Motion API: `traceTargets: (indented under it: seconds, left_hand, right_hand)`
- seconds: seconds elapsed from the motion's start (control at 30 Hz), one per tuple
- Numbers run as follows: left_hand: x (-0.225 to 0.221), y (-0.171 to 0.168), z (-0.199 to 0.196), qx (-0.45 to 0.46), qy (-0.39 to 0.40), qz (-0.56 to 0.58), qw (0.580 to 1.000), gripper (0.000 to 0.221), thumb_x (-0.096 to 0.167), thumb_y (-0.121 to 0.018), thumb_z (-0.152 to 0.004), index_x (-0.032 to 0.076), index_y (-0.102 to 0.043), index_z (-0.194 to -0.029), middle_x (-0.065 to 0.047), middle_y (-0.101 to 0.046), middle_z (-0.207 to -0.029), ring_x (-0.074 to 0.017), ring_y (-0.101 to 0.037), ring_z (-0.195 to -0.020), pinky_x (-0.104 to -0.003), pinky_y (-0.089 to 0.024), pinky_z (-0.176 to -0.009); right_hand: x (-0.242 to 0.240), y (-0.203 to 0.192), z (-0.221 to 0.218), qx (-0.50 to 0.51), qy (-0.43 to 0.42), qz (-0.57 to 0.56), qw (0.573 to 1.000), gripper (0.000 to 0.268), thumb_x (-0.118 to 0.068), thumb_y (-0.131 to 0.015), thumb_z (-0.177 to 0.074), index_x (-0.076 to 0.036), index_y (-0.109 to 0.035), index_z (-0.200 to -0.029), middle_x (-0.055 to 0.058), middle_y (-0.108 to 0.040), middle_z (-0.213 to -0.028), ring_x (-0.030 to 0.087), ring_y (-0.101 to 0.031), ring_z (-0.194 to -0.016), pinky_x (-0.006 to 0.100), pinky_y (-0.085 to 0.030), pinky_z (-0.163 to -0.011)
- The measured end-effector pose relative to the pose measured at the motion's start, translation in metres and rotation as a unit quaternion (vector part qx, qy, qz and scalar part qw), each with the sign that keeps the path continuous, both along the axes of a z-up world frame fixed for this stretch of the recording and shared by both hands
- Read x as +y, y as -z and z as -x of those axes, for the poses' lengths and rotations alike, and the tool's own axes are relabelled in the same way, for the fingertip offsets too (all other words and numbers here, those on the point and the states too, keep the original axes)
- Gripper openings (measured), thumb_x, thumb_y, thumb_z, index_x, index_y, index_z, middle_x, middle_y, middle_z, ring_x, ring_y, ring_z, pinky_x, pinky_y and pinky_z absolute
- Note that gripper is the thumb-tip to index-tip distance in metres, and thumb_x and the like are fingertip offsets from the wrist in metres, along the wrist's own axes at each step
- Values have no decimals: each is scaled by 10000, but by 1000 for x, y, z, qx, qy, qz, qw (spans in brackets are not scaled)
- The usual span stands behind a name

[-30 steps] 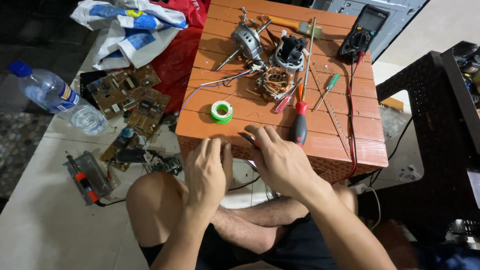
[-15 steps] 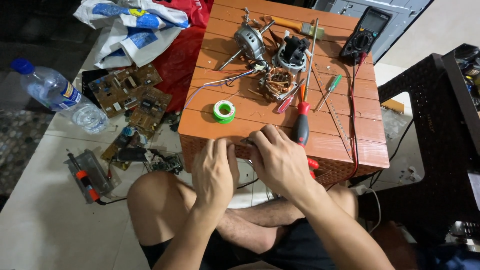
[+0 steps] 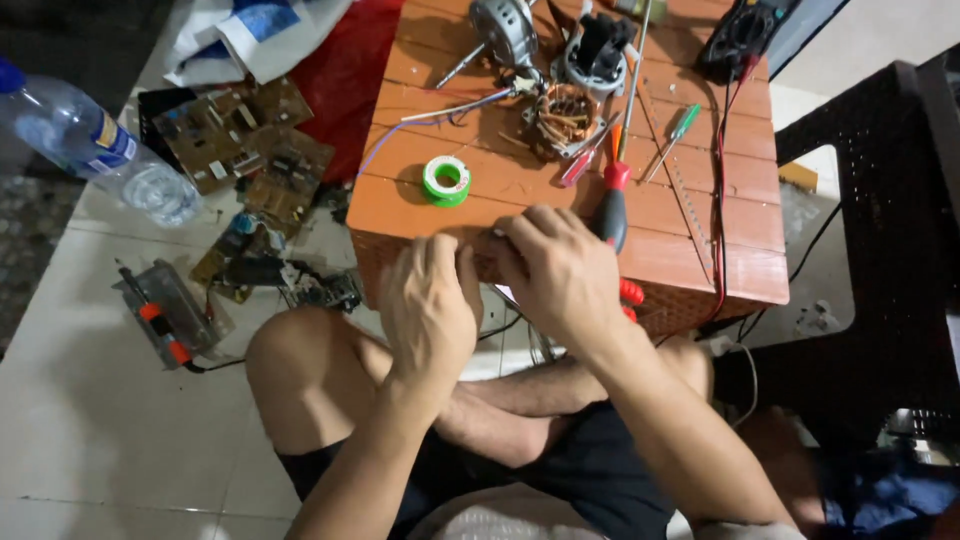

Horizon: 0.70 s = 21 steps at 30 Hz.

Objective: Stripping insulation from electrical wires and twisting the copper strands to prepare them for connection to a motor assembly.

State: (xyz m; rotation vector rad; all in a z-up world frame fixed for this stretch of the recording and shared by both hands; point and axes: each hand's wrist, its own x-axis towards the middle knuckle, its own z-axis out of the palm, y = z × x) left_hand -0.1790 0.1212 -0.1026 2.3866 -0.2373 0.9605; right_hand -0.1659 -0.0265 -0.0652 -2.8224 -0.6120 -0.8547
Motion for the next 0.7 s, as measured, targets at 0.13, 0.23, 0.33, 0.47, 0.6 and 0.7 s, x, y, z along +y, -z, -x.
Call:
traceTargets:
  seconds: [0.13, 0.23, 0.33, 0.47, 0.6, 0.7]
  left_hand:
    - [1, -4, -5, 11, -6, -8, 1000, 139, 189, -610, -1023, 115, -591, -907, -25, -529, -807, -253, -617, -664, -387, -482, -588]
    - [-1, 7, -10, -11, 7, 6, 1000, 69, 158, -644, -983, 116, -609, -942, -36, -534, -808, -286, -635, -679, -409, -475, -585]
    - [-2, 7, -9, 7, 13, 13, 1000, 90, 161, -632, -998, 108, -603, -931, -32, -517, -791, -274, -618, -654, -393, -466, -573]
    - [-3, 13, -12, 6, 11, 14, 1000, 90, 170, -640, -992, 116, -600, -933, -25, -512, -790, -279, -625, -668, -404, -461, -578]
    - [-1, 10, -12, 1, 17, 15, 1000, 96, 175, -638, -993, 118, -604, -925, -24, -508, -782, -277, -622, -662, -399, -456, -575]
    - [-1, 8, -11, -8, 18, 20, 1000, 118, 189, -629, -1004, 120, -596, -914, -27, -509, -780, -278, -622, -659, -395, -449, -579]
  right_hand:
    - [-5, -3, -2, 21, 12, -9, 1000, 132, -287, -707, -914, -183, -715, -996, -3, -586, -808, 231, -694, -817, 336, -570, -644]
    - [-3, -2, -1, 14, 19, -25, 999, 110, -259, -720, -898, -186, -728, -980, -2, -589, -795, 226, -667, -794, 329, -560, -630]
    - [-3, 0, -2, 8, 24, -29, 999, 106, -253, -724, -893, -203, -726, -986, -11, -591, -804, 213, -664, -800, 317, -559, -637]
    - [-3, 0, -2, 14, 18, -38, 999, 122, -256, -732, -898, -191, -731, -1001, 2, -603, -807, 230, -664, -786, 336, -565, -634]
    - [-1, -1, -1, 12, 8, -44, 999, 136, -226, -745, -875, -177, -725, -1001, 4, -589, -798, 230, -659, -781, 328, -556, -632]
    - [0, -1, -2, 7, -7, -42, 999, 167, -211, -767, -850, -172, -716, -1005, 9, -580, -791, 235, -663, -792, 326, -556, -640]
